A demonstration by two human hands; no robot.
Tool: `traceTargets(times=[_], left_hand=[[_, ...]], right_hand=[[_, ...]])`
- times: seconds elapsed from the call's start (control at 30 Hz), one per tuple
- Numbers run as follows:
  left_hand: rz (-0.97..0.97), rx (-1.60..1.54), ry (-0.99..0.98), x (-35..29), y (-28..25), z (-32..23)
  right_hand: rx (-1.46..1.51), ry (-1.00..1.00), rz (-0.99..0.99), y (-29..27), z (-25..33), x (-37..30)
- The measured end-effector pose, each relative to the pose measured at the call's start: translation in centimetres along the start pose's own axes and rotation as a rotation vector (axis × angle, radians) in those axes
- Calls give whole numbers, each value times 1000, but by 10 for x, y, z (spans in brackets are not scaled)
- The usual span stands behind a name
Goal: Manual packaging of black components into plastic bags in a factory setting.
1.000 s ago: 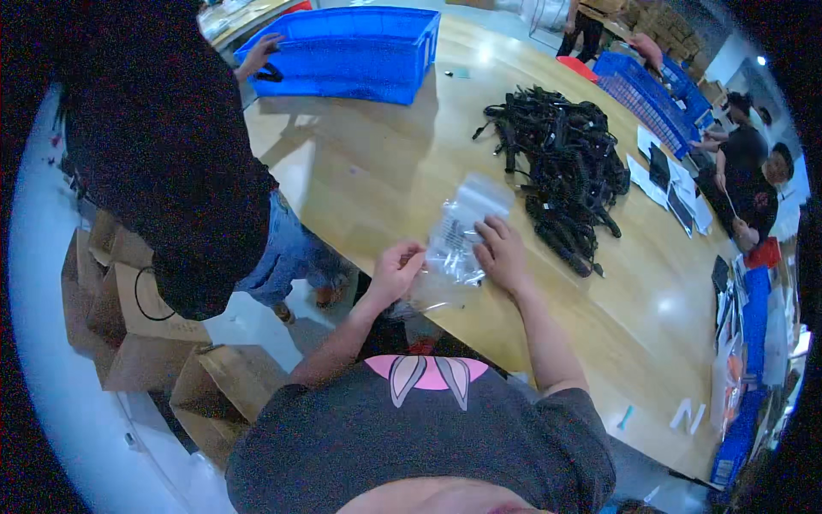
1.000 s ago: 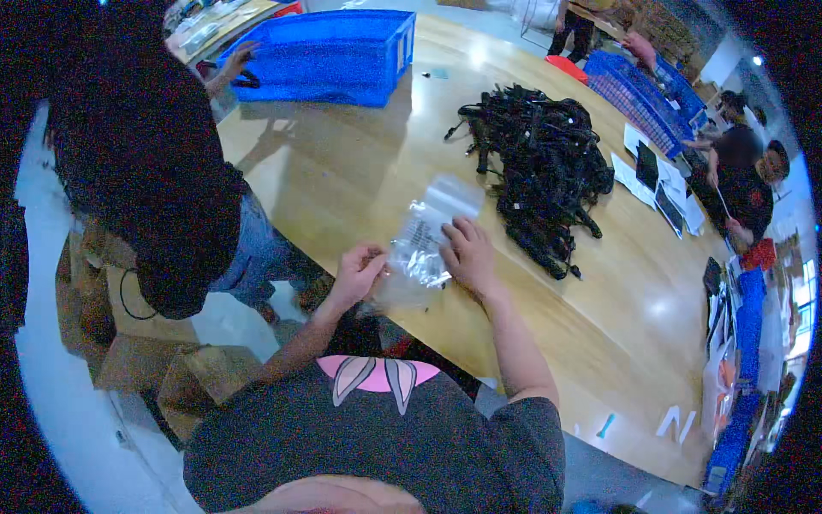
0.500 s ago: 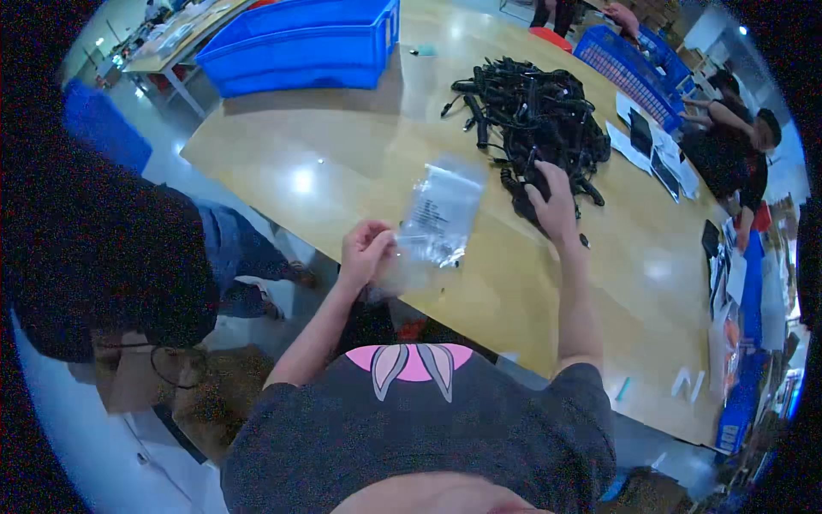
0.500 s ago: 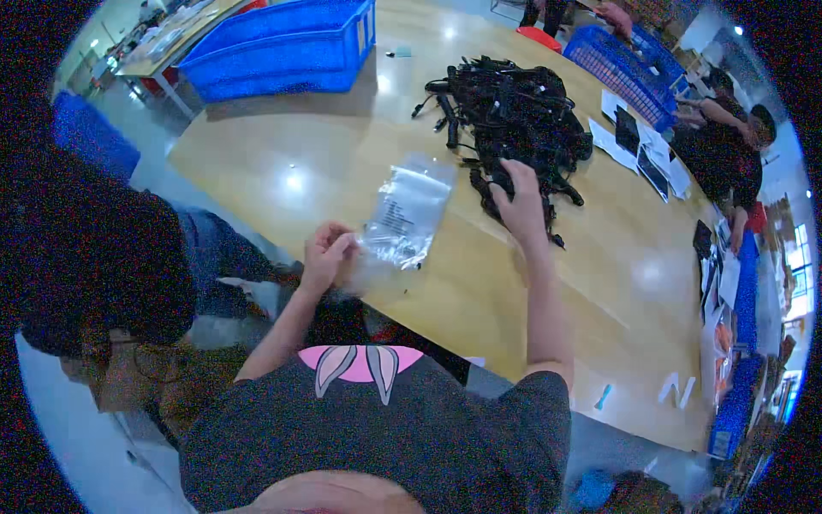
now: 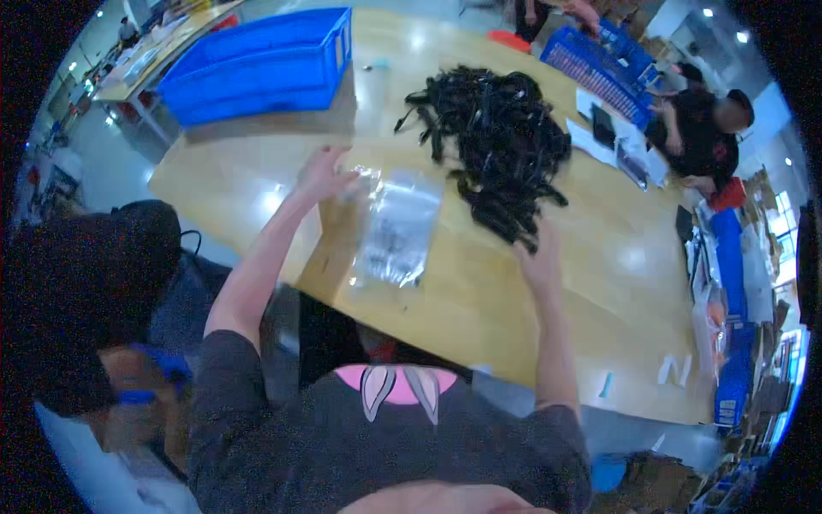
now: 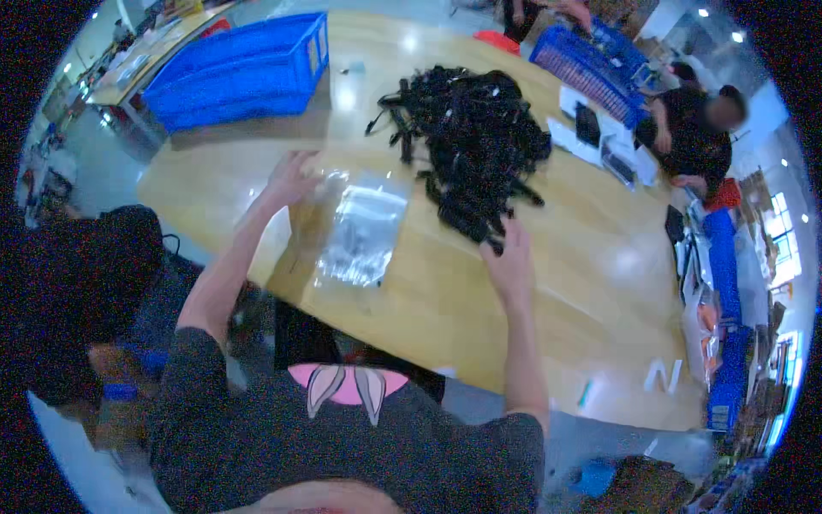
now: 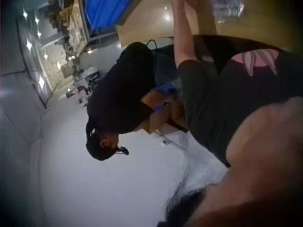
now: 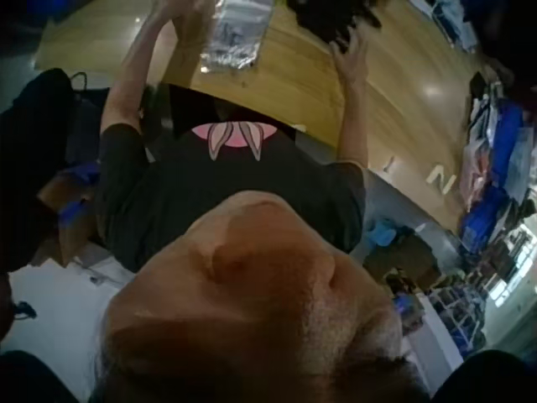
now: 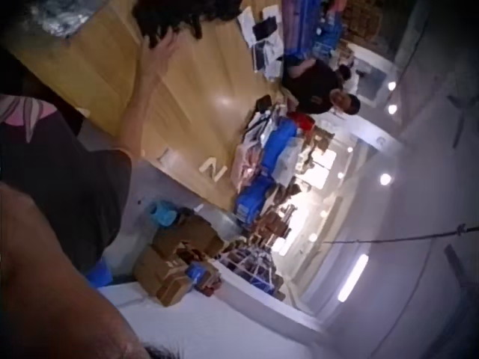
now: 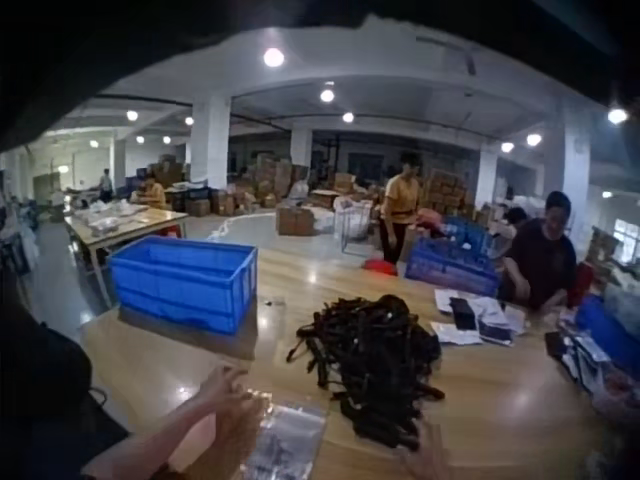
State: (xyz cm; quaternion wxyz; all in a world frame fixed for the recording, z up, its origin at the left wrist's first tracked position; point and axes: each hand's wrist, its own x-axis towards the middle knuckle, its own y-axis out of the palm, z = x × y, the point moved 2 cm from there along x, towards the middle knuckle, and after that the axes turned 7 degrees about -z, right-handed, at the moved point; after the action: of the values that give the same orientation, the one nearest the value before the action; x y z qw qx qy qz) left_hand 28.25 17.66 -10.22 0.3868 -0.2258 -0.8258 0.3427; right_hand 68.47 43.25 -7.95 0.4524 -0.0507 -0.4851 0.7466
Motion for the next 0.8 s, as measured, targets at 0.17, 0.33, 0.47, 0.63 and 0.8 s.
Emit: traceTargets(times=[0.17, 0.33, 0.47, 0.63, 0.8], left_hand=[[86, -146, -37, 86, 29, -31], [316, -335, 187, 190, 90, -120], [365, -84, 202, 250, 155, -162], [578, 45, 15, 292, 220, -156], [514, 7, -80, 306, 237, -152]], right_hand=[[-62, 85, 93, 11, -22, -23], [-124, 37, 138, 4, 0, -4], [-153, 0, 172, 22, -4, 28], [-39, -92, 180, 31, -7, 71], [-56, -174, 83, 41, -26, 104]])
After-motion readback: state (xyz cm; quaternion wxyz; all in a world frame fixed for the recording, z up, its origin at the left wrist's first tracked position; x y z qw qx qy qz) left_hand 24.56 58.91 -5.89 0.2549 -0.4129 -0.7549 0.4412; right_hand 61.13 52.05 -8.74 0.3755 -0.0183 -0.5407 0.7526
